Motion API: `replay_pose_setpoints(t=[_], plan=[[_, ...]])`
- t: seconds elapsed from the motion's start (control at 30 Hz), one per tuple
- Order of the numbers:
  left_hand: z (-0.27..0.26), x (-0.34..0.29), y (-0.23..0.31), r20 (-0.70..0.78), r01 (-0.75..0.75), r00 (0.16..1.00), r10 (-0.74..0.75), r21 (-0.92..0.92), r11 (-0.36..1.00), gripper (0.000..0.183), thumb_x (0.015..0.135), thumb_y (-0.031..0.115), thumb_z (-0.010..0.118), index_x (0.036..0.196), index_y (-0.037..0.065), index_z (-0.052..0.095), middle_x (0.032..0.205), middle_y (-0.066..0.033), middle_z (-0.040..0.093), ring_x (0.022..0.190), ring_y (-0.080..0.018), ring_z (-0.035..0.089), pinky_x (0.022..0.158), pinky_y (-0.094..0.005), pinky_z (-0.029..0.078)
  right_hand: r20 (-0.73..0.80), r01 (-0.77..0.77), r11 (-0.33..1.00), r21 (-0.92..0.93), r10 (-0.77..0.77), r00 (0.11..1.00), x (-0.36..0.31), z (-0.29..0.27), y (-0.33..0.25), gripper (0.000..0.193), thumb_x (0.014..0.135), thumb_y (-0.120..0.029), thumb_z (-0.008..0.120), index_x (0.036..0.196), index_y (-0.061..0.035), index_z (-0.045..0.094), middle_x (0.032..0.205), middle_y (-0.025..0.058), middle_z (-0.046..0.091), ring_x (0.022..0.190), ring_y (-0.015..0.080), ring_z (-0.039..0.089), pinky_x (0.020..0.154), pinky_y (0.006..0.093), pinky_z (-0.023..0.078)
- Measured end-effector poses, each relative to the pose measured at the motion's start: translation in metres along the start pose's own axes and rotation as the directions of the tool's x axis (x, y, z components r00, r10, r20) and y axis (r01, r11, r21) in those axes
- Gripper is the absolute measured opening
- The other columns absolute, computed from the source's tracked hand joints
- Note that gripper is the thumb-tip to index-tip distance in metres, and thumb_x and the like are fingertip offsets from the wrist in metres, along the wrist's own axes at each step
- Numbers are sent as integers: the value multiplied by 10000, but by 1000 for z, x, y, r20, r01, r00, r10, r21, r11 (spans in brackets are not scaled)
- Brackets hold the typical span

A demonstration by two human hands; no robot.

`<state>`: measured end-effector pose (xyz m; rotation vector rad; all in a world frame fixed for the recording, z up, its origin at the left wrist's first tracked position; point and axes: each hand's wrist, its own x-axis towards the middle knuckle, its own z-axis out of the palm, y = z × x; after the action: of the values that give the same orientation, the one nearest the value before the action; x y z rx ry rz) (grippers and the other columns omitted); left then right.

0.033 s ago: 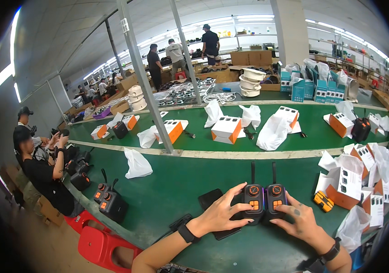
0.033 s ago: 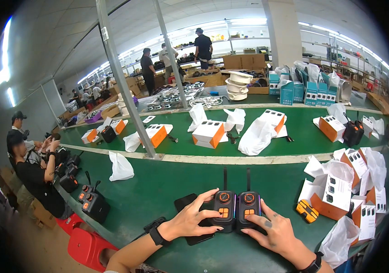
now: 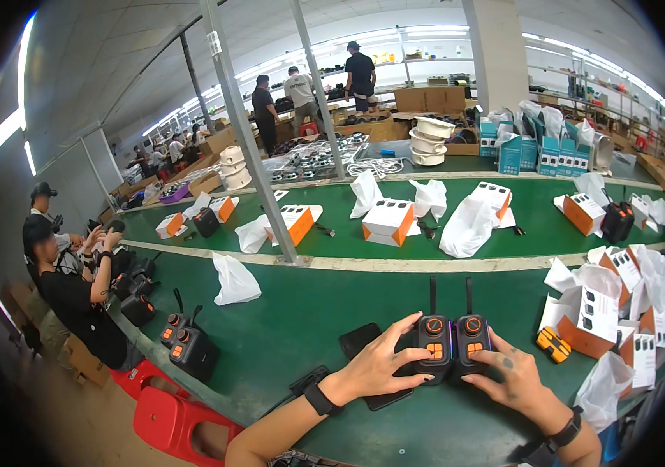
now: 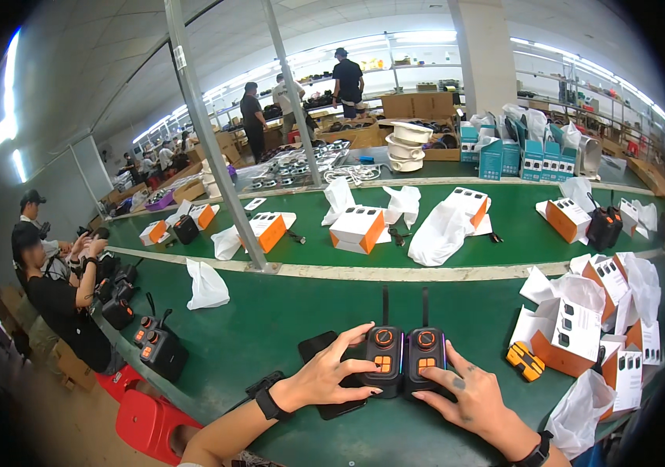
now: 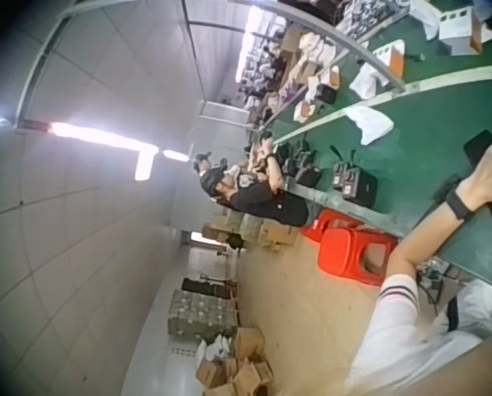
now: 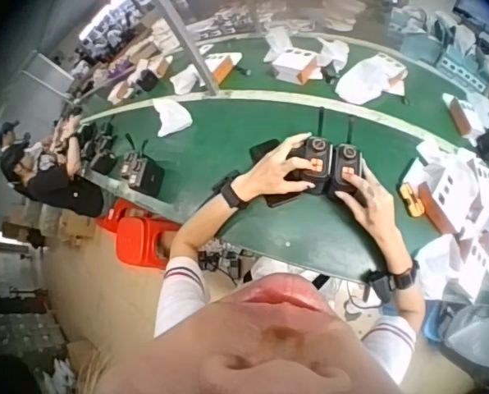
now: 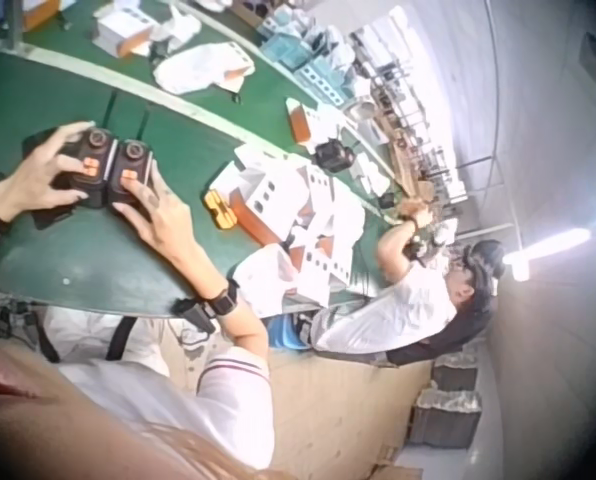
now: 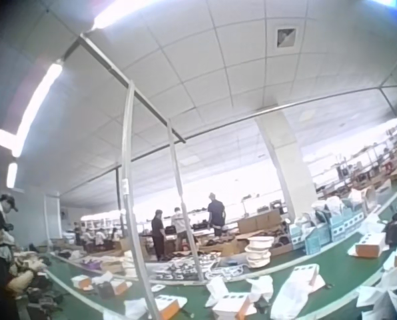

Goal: Checking and assembling handheld electronic walkie-talkie devices on a production line.

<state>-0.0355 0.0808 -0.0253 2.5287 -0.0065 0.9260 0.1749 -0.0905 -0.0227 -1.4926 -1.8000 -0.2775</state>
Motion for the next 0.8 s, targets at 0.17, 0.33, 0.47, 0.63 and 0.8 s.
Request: replay_pose_setpoints(t=[0.17, 0.33, 0.47, 0.63, 0.8], plan=[[-1, -1, 0, 3, 10, 1000, -10, -26, 1000, 442, 767, 295, 768, 1144, 213, 551, 1396, -240, 338, 1182, -414, 497, 954, -447, 473, -4, 2, 1000, -6, -2, 1000, 0, -1, -1, 437, 667, -312, 835, 1033, -144, 664, 1160, 318, 577, 696, 347, 680, 596, 350, 557], [0, -2, -1, -4, 8, 1000, -8, -30, 1000, 447, 768, 300, 767, 1149, 217, 550, 1393, -239, 344, 1188, -414, 494, 957, -444, 472, 2, 4, 1000, -4, -4, 1000, -1, 1, 0, 445, 665, -313, 836, 1041, -149, 662, 1168, 318, 572, 700, 346, 681, 599, 348, 556], [0, -2, -1, -3, 11, 1000, -11, -29, 1000, 447, 768, 303, 767, 1151, 222, 550, 1392, -238, 346, 1188, -411, 497, 954, -444, 474, 0, 10, 1000, 1, -10, 1000, -1, 1, 0, 444, 667, -310, 835, 1042, -148, 662, 1168, 321, 570, 702, 346, 682, 604, 344, 556], [-1, -2, -2, -1, 10, 1000, -10, -27, 1000, 448, 767, 302, 767, 1153, 226, 551, 1391, -239, 345, 1188, -411, 497, 949, -443, 477, -5, 17, 1000, -2, -17, 1000, 0, 1, -1, 444, 669, -311, 834, 1044, -147, 660, 1168, 324, 569, 709, 347, 682, 608, 346, 556], [-1, -2, -3, 2, 9, 1000, -9, -28, 1000, 451, 767, 301, 768, 1154, 225, 549, 1390, -241, 346, 1190, -413, 494, 951, -444, 476, -4, 18, 1000, -6, -18, 1000, 1, 2, -2, 453, 669, -315, 833, 1052, -152, 653, 1169, 325, 568, 719, 353, 682, 609, 348, 556]])
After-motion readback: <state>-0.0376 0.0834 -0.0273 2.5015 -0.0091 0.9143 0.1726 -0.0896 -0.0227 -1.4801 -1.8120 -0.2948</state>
